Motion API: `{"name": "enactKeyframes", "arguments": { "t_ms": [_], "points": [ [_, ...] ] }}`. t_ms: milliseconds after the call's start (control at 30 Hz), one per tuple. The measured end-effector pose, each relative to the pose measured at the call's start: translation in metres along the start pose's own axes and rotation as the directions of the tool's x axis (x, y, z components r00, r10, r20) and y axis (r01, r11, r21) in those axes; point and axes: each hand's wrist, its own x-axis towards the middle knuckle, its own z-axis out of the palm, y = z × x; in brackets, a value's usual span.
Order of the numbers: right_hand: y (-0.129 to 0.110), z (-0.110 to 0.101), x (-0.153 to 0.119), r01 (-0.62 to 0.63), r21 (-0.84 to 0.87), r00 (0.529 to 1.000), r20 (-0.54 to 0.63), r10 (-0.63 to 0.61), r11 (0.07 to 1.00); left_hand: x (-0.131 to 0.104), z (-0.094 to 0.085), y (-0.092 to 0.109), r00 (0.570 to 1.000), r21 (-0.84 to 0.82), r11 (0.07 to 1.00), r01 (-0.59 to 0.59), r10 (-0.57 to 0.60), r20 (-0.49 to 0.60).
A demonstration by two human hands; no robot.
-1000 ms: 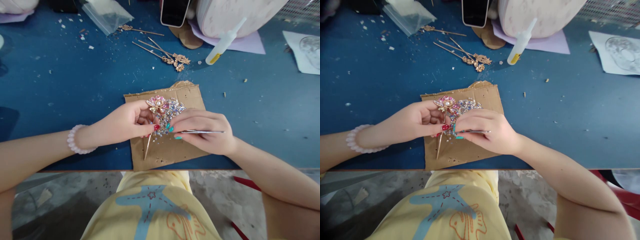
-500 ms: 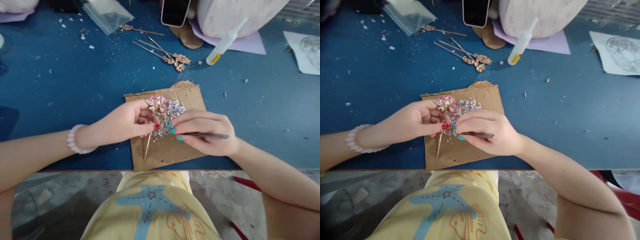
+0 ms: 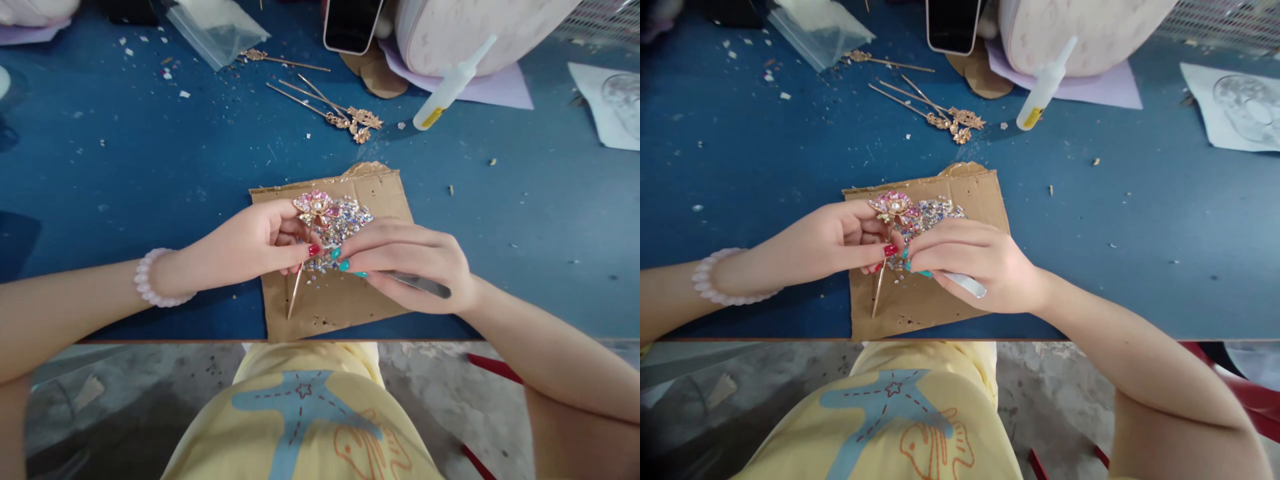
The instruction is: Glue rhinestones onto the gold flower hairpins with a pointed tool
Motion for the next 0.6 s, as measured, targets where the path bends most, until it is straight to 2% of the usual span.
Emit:
{"name": "enactKeyframes", "arguments": {
  "t_ms": [233,600],
  "points": [
    [0.0019,0.0005,-0.0008,0.010,-0.003,1.000,0.022,-0.010,1.000,0.0014,-0.0018,-0.0004,0.999,0.038,0.999,-0.032,0.031,0.031],
    [0.0050,0.0046,-0.0044,0.087,-0.072,0.996,0.027,-0.086,0.994,0.0004,-0.0009,0.0022,1.000,0.036,0.999,0.005,-0.004,-0.029]
  ]
}}
